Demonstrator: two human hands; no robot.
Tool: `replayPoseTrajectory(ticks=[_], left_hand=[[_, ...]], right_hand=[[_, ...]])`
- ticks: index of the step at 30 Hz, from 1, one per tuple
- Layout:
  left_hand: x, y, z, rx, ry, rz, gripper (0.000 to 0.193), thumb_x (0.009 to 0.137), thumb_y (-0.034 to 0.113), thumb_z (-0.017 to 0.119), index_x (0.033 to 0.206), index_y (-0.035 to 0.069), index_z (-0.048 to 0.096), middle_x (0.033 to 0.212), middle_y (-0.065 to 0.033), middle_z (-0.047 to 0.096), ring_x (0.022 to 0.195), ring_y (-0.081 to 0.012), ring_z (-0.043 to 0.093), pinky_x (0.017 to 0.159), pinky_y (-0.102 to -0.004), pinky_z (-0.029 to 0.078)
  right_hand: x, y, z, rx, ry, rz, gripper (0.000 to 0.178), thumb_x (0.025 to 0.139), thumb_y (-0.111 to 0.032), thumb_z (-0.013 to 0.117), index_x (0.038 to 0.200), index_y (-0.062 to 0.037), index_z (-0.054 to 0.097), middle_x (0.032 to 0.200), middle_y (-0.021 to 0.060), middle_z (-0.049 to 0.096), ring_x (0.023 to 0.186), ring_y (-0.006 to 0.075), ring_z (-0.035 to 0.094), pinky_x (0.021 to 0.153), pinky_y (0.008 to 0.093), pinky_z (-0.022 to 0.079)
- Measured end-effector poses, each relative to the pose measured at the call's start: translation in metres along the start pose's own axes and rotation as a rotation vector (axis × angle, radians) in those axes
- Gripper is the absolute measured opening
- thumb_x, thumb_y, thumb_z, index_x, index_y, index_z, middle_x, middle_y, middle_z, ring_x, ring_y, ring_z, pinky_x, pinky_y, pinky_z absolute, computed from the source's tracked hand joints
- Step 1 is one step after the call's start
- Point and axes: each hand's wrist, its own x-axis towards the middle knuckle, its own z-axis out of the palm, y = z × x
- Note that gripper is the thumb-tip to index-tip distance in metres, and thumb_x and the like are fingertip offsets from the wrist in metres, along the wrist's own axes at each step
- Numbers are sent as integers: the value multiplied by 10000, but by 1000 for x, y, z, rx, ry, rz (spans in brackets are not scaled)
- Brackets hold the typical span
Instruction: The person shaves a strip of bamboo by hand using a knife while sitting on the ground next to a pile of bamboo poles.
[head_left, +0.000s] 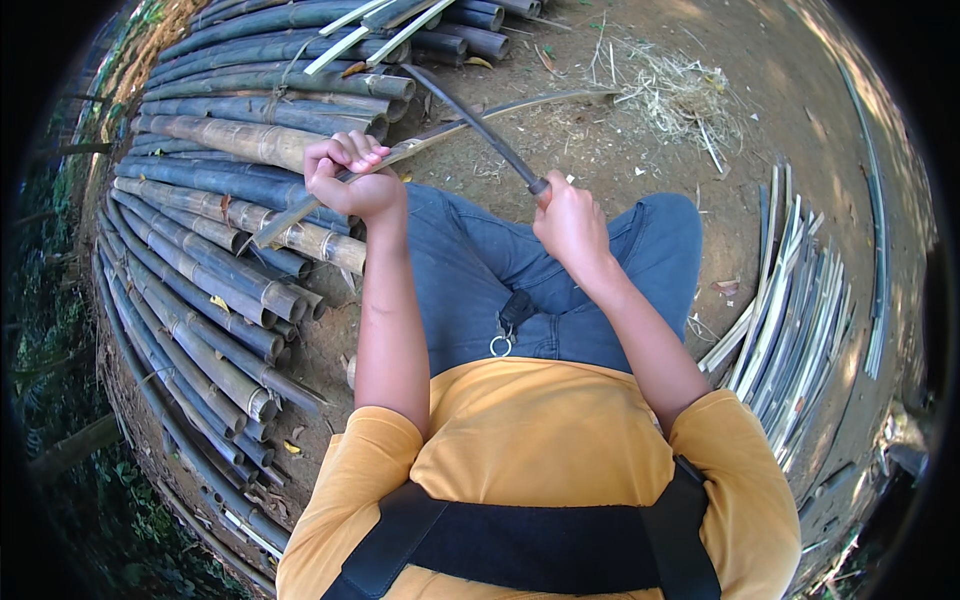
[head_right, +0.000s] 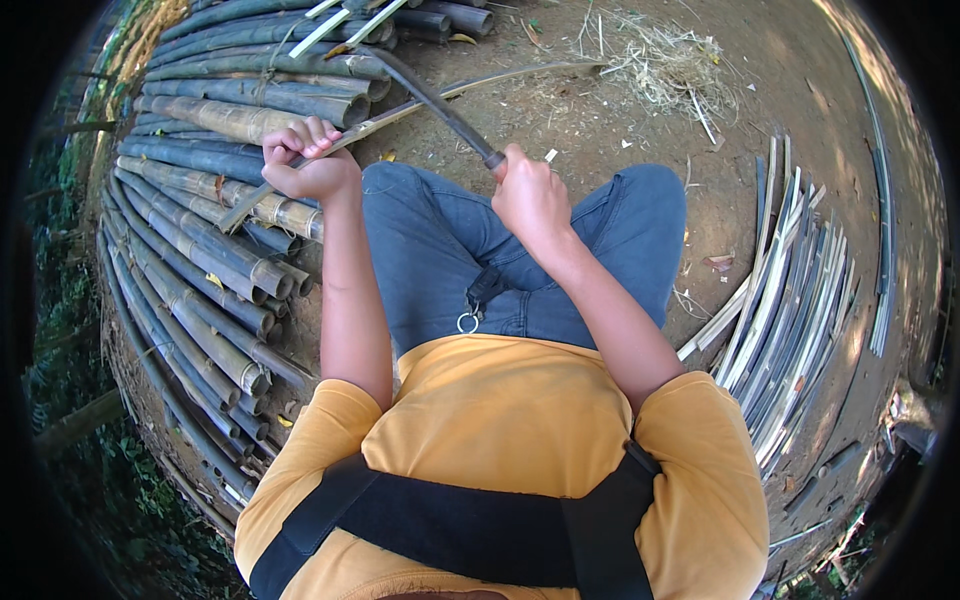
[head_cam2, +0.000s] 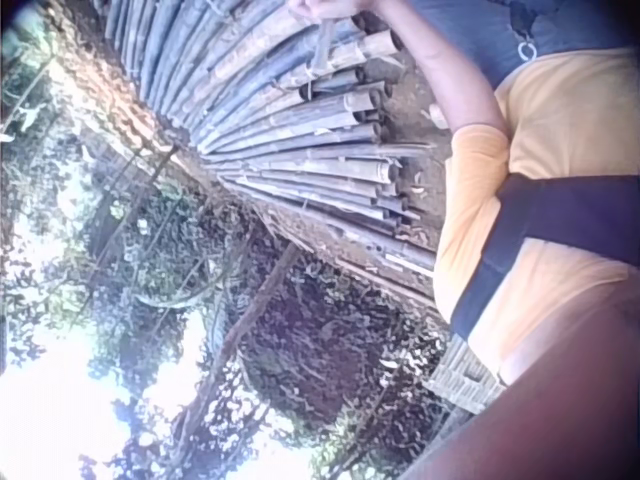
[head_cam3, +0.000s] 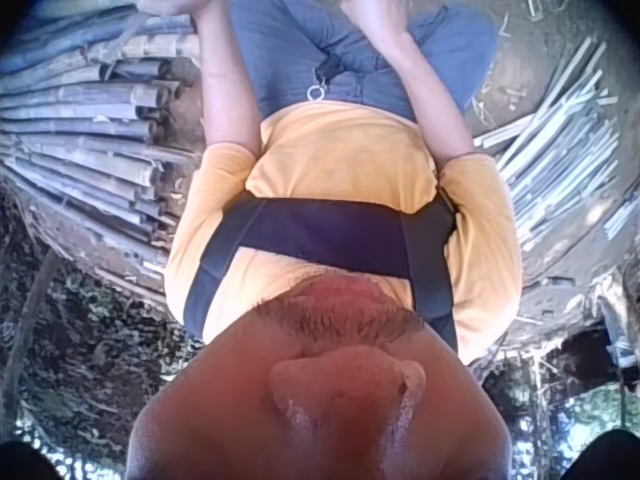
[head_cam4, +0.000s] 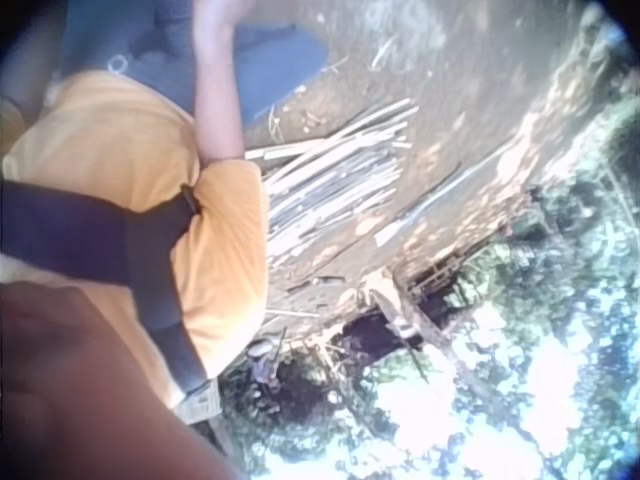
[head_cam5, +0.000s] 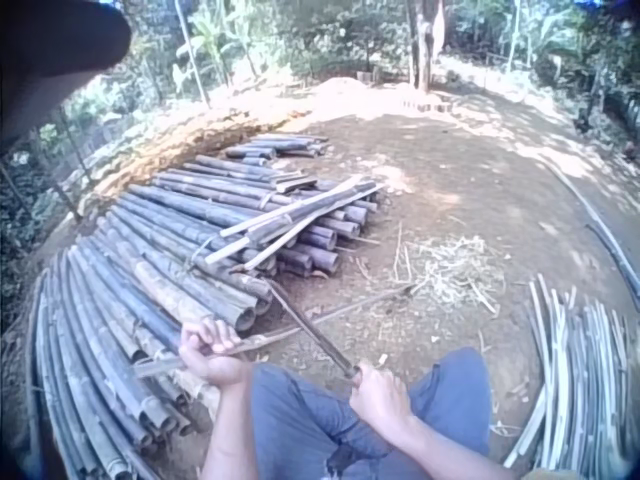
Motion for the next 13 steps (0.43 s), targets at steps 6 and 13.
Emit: replayPoseTrajectory(ticks=[6, 13], left_hand=[[-21, 9, 21, -9, -119, 2, 225, 821, 246, 377, 679, 74, 403, 516, -50, 383, 439, -139, 359, 445, -283, 402], [-3, 2, 22, -47, -179, 31, 208, 827, 236, 386, 708, 67, 407, 507, -50, 380, 444, -128, 364, 453, -286, 416]], right_hand=[[67, 83, -4, -57, 161, 190, 190, 927, -152, 579, 988, 17, 641, 935, 257, 693, 926, 428, 672, 830, 508, 522], [0, 23, -46, 214, 60, -24, 183, 803, -113, 646, 935, 11, 627, 886, 271, 673, 914, 435, 658, 844, 486, 502]])
